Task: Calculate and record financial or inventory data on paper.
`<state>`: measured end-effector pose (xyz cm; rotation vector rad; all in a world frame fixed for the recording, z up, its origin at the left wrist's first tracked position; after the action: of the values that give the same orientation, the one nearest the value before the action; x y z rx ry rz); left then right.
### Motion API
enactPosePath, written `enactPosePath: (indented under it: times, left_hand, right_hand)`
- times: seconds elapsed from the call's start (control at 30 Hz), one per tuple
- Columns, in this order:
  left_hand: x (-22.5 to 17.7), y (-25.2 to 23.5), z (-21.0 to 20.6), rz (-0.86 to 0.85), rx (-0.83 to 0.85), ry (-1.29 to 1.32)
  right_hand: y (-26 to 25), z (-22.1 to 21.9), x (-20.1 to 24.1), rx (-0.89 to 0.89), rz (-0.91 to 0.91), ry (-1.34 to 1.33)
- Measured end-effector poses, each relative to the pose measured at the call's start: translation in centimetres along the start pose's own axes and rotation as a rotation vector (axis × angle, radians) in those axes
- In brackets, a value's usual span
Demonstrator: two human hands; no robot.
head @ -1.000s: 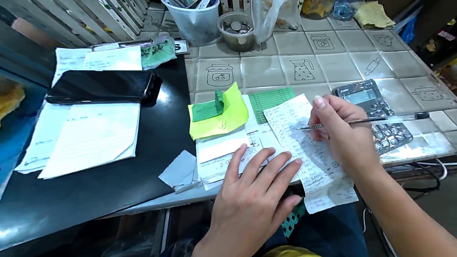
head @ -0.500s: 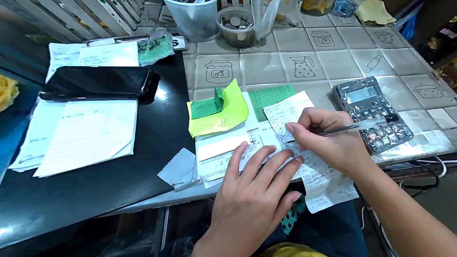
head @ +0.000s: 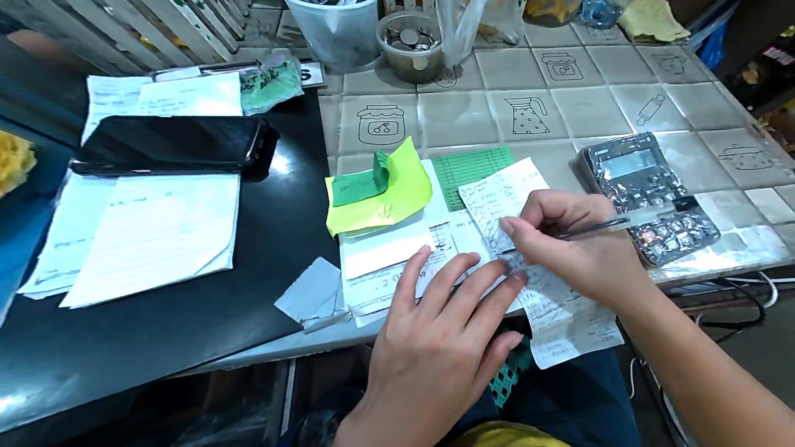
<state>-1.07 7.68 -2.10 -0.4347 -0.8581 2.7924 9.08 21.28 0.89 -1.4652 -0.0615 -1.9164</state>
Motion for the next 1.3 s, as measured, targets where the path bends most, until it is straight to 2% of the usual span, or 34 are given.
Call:
enactPosePath:
  times: [0.13,0.23,0.37,0.6,0.73,0.9,1.03,1.2,1.3]
  left_hand:
    - [0.0,0.0,0.0,0.001,0.003,0.005]
    - [0.0,0.0,0.1,0.005,0.002,0.000]
    - [0.0,0.1,0.1,-0.008,0.011,0.014]
    - [0.1,0.4,0.3,-0.022,-0.013,0.085]
    - [0.0,0.3,0.3,-0.014,-0.008,0.088]
    - [0.0,0.3,0.4,-0.014,-0.007,0.085]
    - [0.0,0.3,0.3,-0.008,0.002,0.085]
    - [0.1,0.2,0.4,0.000,-0.016,0.065]
    - [0.1,0.2,0.4,0.004,-0.013,0.065]
  right_hand:
    - [0.1,0.8,0.3,-0.117,0.060,0.119]
    - [0.1,1.8,0.0,-0.193,-0.054,0.082]
    - [0.4,1.5,-0.4,-0.155,-0.162,-0.041]
    - [1.0,0.2,0.2,-0.034,-0.060,0.025]
    - [0.9,0.7,0.9,-0.081,0.016,0.156]
    - [1.2,0.6,1.4,-0.043,-0.051,0.125]
    - [1.0,1.3,1.4,-0.084,0.009,0.228]
    - [1.5,0.9,1.5,-0.013,-0.085,0.097]
    - [1.4,1.1,0.9,-0.028,-0.089,0.140]
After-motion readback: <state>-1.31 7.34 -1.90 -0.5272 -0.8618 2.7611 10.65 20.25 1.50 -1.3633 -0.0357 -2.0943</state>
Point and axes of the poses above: each hand's wrist, its own y-axis away from the middle knuckle, its own z-axis out of the back of the hand, x = y × z, the point moved 7 cm from there along -y, towards the middle knuckle, and after that the axes turned 8 degrees about -x, right-handed, at the moved point
